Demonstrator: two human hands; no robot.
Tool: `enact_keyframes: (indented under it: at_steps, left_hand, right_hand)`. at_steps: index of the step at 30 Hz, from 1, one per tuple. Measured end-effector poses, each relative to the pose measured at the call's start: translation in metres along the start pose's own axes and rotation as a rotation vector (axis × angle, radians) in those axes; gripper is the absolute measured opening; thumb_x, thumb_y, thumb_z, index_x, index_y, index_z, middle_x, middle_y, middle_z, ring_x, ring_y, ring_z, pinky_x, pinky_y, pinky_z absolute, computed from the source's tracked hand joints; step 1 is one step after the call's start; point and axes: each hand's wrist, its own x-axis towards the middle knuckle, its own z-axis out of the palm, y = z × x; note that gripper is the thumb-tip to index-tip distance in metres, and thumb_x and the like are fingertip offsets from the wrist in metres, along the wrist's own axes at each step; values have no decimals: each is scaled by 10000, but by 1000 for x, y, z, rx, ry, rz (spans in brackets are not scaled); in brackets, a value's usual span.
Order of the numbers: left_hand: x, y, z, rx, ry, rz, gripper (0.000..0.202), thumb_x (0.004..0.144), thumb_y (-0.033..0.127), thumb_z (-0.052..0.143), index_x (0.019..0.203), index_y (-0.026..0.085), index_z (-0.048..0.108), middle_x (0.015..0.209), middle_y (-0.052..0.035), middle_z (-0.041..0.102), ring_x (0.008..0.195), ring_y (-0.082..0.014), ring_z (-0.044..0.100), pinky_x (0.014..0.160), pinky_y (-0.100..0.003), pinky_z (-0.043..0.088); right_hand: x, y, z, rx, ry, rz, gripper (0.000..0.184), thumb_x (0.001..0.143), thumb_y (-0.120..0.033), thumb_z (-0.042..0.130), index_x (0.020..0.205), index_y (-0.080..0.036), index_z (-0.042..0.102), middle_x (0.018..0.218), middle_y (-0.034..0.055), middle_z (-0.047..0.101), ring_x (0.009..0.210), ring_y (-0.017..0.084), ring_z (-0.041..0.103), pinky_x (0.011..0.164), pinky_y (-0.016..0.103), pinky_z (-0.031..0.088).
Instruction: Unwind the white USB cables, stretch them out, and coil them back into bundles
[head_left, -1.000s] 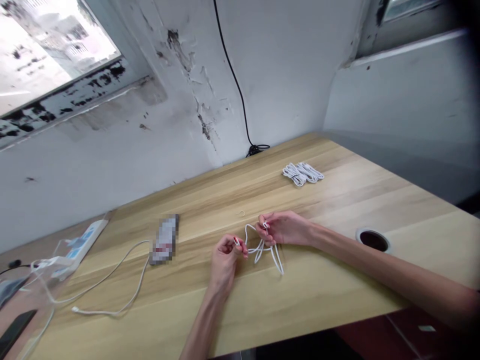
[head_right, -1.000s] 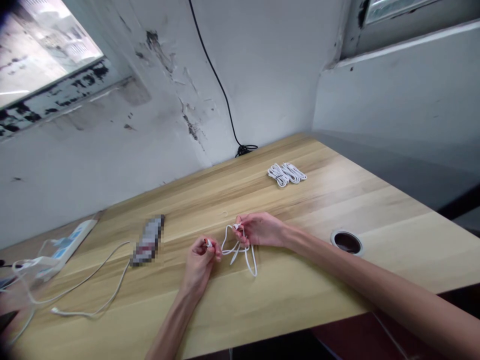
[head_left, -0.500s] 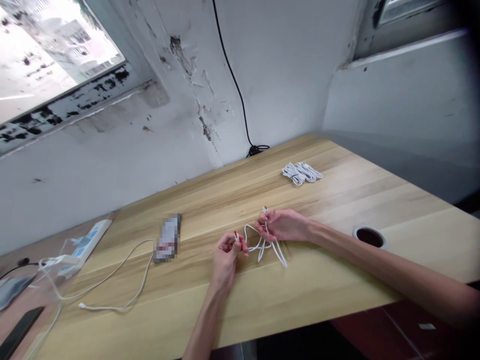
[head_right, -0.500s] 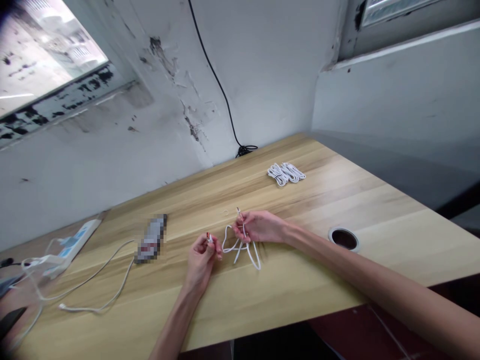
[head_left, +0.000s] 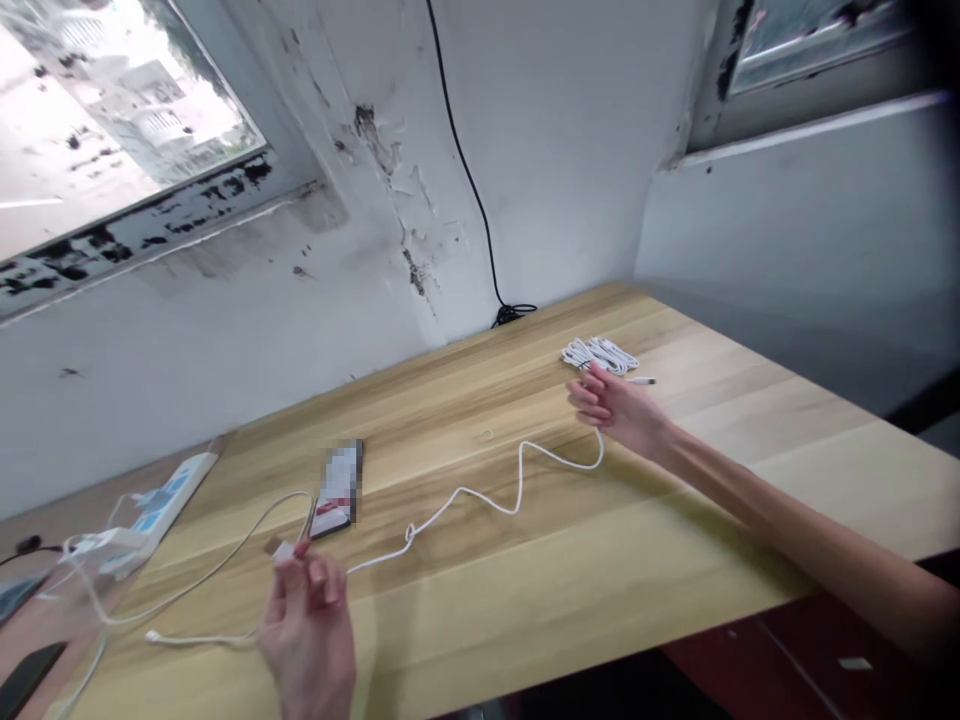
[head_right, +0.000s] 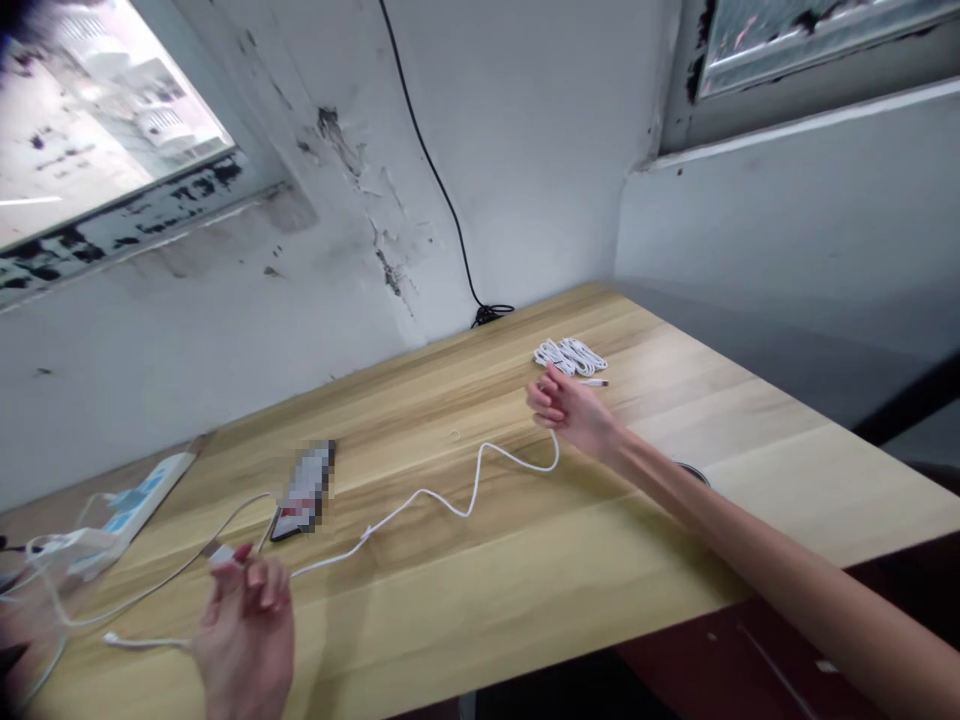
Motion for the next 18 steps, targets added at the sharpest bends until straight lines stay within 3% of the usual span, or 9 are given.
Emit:
enact_keyframes:
  at_steps: [5,8,11,14,18]
  left_hand:
    - [21,15,-40,21,70,65,327,704,328,857,905,135,685,686,30,491,609,-64,418,507,-140,411]
    - [38,15,-57,12,127,107,292,691,251,860,853,122,654,785,14,511,685,-70,443,562,-136,442]
    - [52,13,-70,16,137,109,246,715,189,826,823,125,614,807,15,491,680,-66,428,555,-126,424]
    - [62,12,-84,24,158,77,213,738,179,795,830,124,610,734,31,431,617,-58,376,498,-114,363]
    - [73,16,-105,56,250,75,169,771,180,757,820,120,607,681,43,404,573,-55,334,470,-120,316]
  right_hand:
    - [-33,-39,-19,-58,144,-135,484,999,-405,479,600,-193,308,619,-35,278,507,109,170,475,250,223]
    - [-50,-58,-40,-120,248,-217,615,983,-457,504,521,-174,214,592,-23,291,516,96,233,507,294,216]
    - [-64,-73,-66,-218,431,-333,662,997,-490,468,493,-171,180,560,-41,244,507,59,272,532,365,156]
    - [-78,-83,-93,-349,580,-327,633,986,-541,419,493,-188,239,549,-83,190,468,11,175,537,410,99]
    - [-97,-98,-123,-414,734,-196,626,955,-547,448,487,-180,253,510,-97,180,436,-24,140,511,404,73]
